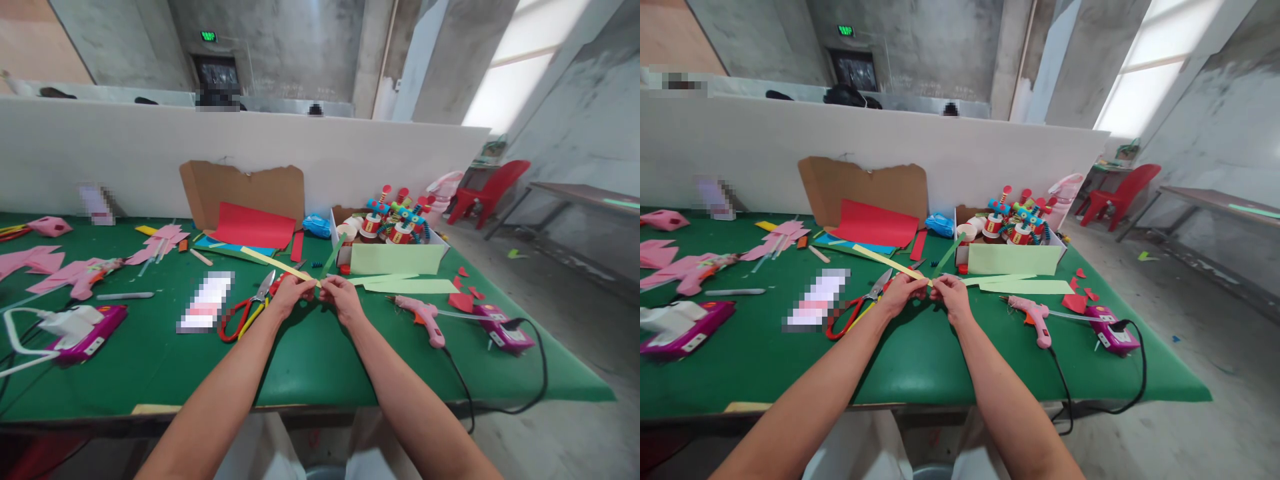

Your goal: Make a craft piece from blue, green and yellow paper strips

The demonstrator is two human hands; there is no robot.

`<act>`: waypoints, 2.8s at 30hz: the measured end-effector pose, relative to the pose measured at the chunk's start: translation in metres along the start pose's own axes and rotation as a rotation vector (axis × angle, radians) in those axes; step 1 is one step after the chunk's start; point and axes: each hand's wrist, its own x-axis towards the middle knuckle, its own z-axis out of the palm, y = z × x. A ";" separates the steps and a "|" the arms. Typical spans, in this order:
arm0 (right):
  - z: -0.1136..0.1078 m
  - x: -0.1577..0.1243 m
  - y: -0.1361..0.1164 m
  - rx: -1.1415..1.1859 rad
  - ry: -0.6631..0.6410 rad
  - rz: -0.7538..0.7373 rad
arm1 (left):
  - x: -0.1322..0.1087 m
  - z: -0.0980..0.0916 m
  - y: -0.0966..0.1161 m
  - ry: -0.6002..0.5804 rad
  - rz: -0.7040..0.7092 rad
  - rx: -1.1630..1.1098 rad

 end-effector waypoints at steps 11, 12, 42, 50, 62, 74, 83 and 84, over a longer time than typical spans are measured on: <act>-0.001 -0.002 -0.005 -0.064 -0.072 -0.007 | -0.002 0.000 0.004 0.030 -0.009 -0.020; -0.001 -0.002 -0.004 -0.069 -0.064 -0.010 | -0.002 0.000 0.004 0.028 -0.012 -0.018; 0.001 0.001 0.003 -0.044 -0.006 -0.021 | 0.000 0.003 0.001 0.003 -0.034 -0.025; 0.003 0.000 0.004 -0.012 0.023 -0.083 | 0.001 0.002 -0.001 -0.011 -0.042 -0.017; -0.003 0.003 0.000 0.129 -0.054 0.135 | -0.005 0.001 0.007 -0.097 0.016 -0.045; -0.003 0.002 0.000 0.144 -0.160 0.088 | -0.002 -0.002 0.007 -0.097 0.051 0.002; -0.006 0.004 0.003 0.167 -0.184 0.064 | -0.001 -0.002 0.005 -0.067 0.075 0.042; -0.006 0.004 0.003 0.160 -0.177 0.057 | -0.001 -0.002 0.005 -0.062 0.077 0.040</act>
